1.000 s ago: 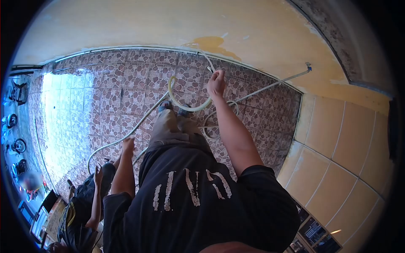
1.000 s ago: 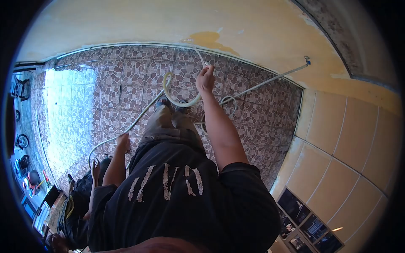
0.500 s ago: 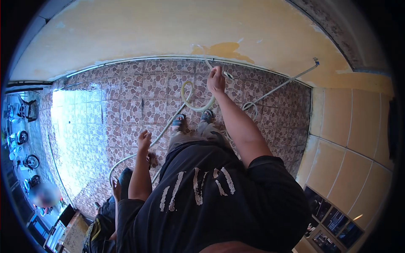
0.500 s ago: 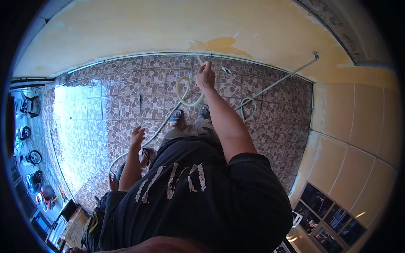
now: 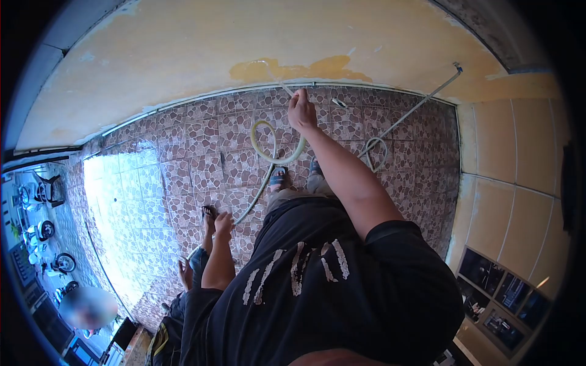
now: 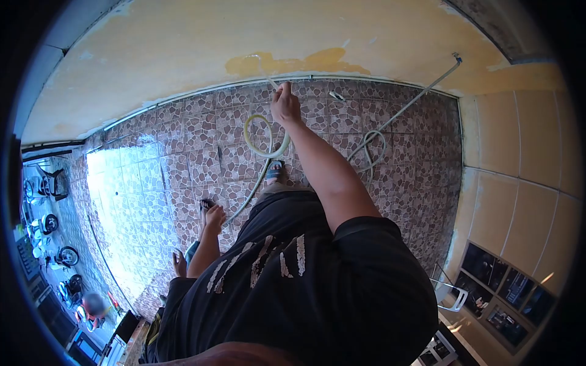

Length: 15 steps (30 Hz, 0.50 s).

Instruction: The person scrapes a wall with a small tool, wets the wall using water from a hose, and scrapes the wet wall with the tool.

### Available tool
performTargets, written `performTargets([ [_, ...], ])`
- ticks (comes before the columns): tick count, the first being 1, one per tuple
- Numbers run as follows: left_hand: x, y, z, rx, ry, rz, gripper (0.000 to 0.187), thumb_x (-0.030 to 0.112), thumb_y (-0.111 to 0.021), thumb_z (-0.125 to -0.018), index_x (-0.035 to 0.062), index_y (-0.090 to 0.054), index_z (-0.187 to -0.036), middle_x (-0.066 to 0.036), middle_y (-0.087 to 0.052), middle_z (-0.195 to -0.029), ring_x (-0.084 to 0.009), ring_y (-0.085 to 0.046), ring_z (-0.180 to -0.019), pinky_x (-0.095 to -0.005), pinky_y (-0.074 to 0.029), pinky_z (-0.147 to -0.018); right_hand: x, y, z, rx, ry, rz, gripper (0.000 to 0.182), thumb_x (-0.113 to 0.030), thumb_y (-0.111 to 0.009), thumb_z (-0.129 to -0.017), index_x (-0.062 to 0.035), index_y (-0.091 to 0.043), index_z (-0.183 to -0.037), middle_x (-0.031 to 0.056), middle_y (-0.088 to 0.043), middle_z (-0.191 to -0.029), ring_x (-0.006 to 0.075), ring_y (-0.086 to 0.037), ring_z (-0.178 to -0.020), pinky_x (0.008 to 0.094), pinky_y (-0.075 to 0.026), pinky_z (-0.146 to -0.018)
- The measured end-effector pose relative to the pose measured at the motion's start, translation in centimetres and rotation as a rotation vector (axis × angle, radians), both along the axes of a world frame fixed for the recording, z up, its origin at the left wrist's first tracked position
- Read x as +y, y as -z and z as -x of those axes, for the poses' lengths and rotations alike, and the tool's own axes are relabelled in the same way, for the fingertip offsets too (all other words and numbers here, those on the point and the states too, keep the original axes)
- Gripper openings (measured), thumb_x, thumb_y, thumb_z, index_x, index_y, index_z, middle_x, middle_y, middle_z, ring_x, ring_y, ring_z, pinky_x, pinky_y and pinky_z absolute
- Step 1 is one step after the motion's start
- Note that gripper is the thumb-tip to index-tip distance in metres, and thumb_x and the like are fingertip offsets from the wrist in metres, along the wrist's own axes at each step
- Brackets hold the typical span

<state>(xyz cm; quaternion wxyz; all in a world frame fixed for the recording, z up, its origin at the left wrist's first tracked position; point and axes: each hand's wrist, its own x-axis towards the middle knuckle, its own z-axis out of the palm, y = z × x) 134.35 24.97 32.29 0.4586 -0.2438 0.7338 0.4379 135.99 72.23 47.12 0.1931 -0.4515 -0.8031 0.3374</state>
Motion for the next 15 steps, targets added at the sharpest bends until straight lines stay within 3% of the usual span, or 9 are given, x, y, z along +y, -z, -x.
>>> performTargets([
  [1,0.1,-0.5,-0.9,-0.007,0.020,0.022,0.048,0.021,-0.068,-0.089,0.0028,-0.054,-0.131,-0.007,-0.064,-0.101,-0.0179,-0.061,-0.082,-0.0327,-0.050,-0.066,-0.3,-0.1,0.2,-0.001,0.004,0.001,0.019,-0.022,-0.047,-0.096,-0.0114,-0.042,-0.110,0.0279,-0.066,-0.081,0.0515,-0.063,-0.076,0.0617,-0.048,-0.067],
  [4,0.4,-0.5,-1.8,-0.027,0.088,0.032,0.050,0.021,-0.067,-0.088,0.0032,-0.054,-0.133,-0.009,-0.065,-0.111,-0.0218,-0.064,-0.095,-0.0356,-0.051,-0.073,-1.8,-0.8,1.9,0.014,-0.138,-0.021,0.018,-0.020,-0.047,-0.096,-0.0089,-0.042,-0.110,0.0265,-0.066,-0.077,0.0494,-0.064,-0.072,0.0597,-0.050,-0.063],
  [11,0.6,-1.0,1.1,0.023,0.073,-0.057,0.047,0.022,-0.066,-0.090,0.0040,-0.055,-0.133,-0.008,-0.066,-0.106,-0.0188,-0.063,-0.092,-0.0338,-0.050,-0.074,-4.9,-1.7,4.6,0.062,-0.191,-0.031,0.019,-0.019,-0.047,-0.096,-0.0068,-0.042,-0.110,0.0254,-0.064,-0.070,0.0475,-0.064,-0.066,0.0575,-0.050,-0.059],
  [15,-0.8,-0.5,3.4,0.060,0.092,-0.084,0.047,0.021,-0.064,-0.092,0.0036,-0.054,-0.134,-0.008,-0.064,-0.108,-0.0166,-0.062,-0.088,-0.0305,-0.049,-0.071,-4.9,-0.8,4.6,0.067,-0.096,-0.085,0.021,-0.020,-0.048,-0.096,-0.0066,-0.041,-0.111,0.0252,-0.064,-0.068,0.0476,-0.063,-0.065,0.0573,-0.051,-0.059],
])
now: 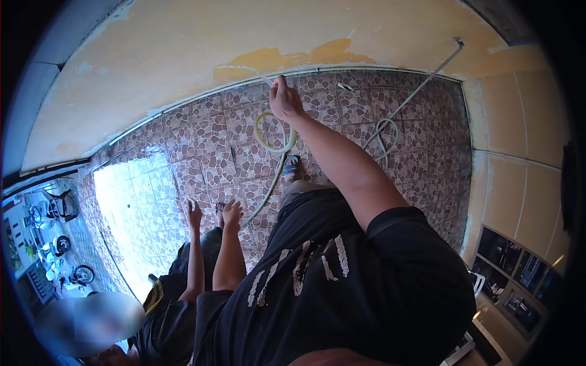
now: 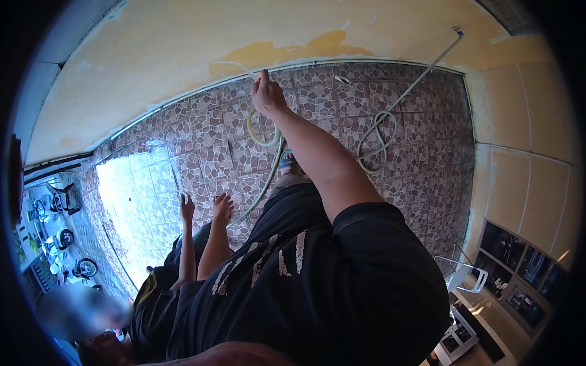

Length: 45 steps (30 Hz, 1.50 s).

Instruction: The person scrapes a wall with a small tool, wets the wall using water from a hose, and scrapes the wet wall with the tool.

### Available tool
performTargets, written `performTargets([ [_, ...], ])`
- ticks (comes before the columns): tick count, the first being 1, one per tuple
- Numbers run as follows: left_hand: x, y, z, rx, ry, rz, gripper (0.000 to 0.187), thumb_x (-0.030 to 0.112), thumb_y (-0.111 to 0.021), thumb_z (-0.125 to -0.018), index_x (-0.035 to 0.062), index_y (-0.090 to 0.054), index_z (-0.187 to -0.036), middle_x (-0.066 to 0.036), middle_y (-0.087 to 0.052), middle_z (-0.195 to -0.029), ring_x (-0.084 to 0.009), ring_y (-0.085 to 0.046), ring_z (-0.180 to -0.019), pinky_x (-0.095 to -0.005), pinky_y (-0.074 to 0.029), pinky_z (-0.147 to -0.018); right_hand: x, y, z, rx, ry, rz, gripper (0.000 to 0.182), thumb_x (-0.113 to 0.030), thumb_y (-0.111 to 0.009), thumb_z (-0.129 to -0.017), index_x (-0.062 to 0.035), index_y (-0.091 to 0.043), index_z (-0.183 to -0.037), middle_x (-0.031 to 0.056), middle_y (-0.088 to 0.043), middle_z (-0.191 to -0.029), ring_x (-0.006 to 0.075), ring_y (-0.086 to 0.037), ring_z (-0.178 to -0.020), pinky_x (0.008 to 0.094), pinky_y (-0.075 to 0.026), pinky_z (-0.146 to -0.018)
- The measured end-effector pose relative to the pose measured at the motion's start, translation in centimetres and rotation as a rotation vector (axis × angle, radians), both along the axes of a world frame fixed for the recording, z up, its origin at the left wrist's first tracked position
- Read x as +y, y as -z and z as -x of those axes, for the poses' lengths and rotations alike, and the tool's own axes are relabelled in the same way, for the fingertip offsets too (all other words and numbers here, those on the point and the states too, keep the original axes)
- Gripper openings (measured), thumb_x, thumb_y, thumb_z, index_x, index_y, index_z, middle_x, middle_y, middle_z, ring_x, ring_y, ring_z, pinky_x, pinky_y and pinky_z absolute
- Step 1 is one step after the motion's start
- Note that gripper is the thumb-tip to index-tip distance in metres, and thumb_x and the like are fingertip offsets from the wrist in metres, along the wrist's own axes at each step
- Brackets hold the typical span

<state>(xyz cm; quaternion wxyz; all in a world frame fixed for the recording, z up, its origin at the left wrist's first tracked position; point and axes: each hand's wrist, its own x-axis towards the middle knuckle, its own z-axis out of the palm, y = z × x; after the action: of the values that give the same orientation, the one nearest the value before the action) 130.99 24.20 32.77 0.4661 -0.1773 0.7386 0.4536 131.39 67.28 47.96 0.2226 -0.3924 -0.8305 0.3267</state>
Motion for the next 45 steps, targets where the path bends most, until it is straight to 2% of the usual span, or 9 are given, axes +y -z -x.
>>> performTargets([
  [5,-1.1,-0.5,-0.1,-0.030,0.009,0.038,0.031,0.018,-0.063,-0.093,0.0093,-0.058,-0.122,0.000,-0.058,-0.087,-0.0103,-0.057,-0.075,-0.0278,-0.046,-0.062,-1.9,-0.1,0.7,0.011,-0.182,0.080,0.023,-0.021,-0.048,-0.097,-0.0073,-0.040,-0.113,0.0253,-0.062,-0.064,0.0466,-0.063,-0.061,0.0557,-0.051,-0.054],
  [18,-2.7,2.8,-0.1,-0.143,0.178,-0.064,0.050,0.016,-0.067,-0.090,0.0014,-0.051,-0.135,-0.009,-0.064,-0.105,-0.0193,-0.061,-0.096,-0.0316,-0.050,-0.074,-4.5,-0.1,2.3,0.059,0.021,0.281,0.024,-0.022,-0.045,-0.097,-0.0069,-0.037,-0.114,0.0261,-0.063,-0.070,0.0484,-0.063,-0.065,0.0580,-0.050,-0.058],
  [27,14.5,-14.0,0.3,1.206,0.703,-0.198,0.056,0.031,-0.065,-0.094,-0.0026,-0.044,-0.134,-0.024,-0.058,-0.116,-0.0347,-0.060,-0.102,-0.0446,-0.046,-0.090,-10.1,-1.9,8.3,0.067,0.314,0.673,0.026,-0.028,-0.044,-0.100,-0.0087,-0.033,-0.115,0.0287,-0.066,-0.091,0.0479,-0.066,-0.083,0.0575,-0.051,-0.071],
  [32,15.9,-13.8,2.1,0.876,0.582,-0.370,0.043,0.035,-0.052,-0.100,-0.0044,-0.047,-0.117,-0.024,-0.059,-0.098,-0.0379,-0.059,-0.092,-0.0445,-0.044,-0.083,-11.3,-1.8,9.7,0.212,0.249,0.702,0.028,-0.027,-0.046,-0.100,-0.0084,-0.034,-0.117,0.0272,-0.065,-0.108,0.0473,-0.064,-0.099,0.0541,-0.051,-0.084],
  [34,15.2,-12.5,3.0,0.855,0.565,-0.247,0.043,0.036,-0.046,-0.102,-0.0053,-0.048,-0.115,-0.025,-0.059,-0.098,-0.0378,-0.058,-0.090,-0.0450,-0.044,-0.082,-11.2,-1.4,10.3,0.226,0.218,0.679,0.033,-0.026,-0.050,-0.098,-0.0088,-0.036,-0.121,0.0269,-0.063,-0.112,0.0462,-0.063,-0.103,0.0536,-0.050,-0.087],
  [36,15.1,-12.8,3.5,0.823,0.586,-0.225,0.043,0.036,-0.043,-0.102,-0.0061,-0.049,-0.111,-0.026,-0.058,-0.098,-0.0376,-0.057,-0.089,-0.0455,-0.043,-0.082,-12.7,5.1,14.7,0.171,0.685,-0.248,0.043,-0.026,-0.056,-0.094,-0.0099,-0.036,-0.129,0.0287,-0.060,-0.118,0.0441,-0.062,-0.108,0.0516,-0.049,-0.092],
  [37,14.8,-12.6,3.6,0.798,0.580,-0.205,0.042,0.035,-0.044,-0.102,-0.0065,-0.049,-0.110,-0.027,-0.058,-0.097,-0.0384,-0.057,-0.088,-0.0455,-0.043,-0.082,-11.5,2.6,12.9,0.172,0.606,-0.215,0.047,-0.025,-0.057,-0.093,-0.0087,-0.035,-0.131,0.0297,-0.060,-0.120,0.0434,-0.061,-0.109,0.0504,-0.049,-0.093],
  [38,14.6,-12.3,3.8,0.774,0.574,-0.185,0.042,0.034,-0.044,-0.102,-0.0069,-0.049,-0.109,-0.027,-0.058,-0.096,-0.0392,-0.057,-0.087,-0.0456,-0.043,-0.081,-10.0,0.6,9.5,0.051,0.085,0.593,0.050,-0.024,-0.057,-0.092,-0.0076,-0.035,-0.134,0.0306,-0.059,-0.121,0.0427,-0.061,-0.110,0.0492,-0.048,-0.094],
  [45,13.5,-10.8,3.8,0.851,0.635,-0.147,0.040,0.037,-0.044,-0.103,-0.0006,-0.052,-0.092,-0.017,-0.055,-0.076,-0.0314,-0.055,-0.070,-0.0438,-0.043,-0.067,-9.8,0.9,7.0,-0.149,-0.117,0.773,0.070,-0.019,-0.054,-0.089,0.0010,-0.021,-0.147,0.0288,-0.062,-0.118,0.0400,-0.063,-0.109,0.0447,-0.051,-0.094],
])
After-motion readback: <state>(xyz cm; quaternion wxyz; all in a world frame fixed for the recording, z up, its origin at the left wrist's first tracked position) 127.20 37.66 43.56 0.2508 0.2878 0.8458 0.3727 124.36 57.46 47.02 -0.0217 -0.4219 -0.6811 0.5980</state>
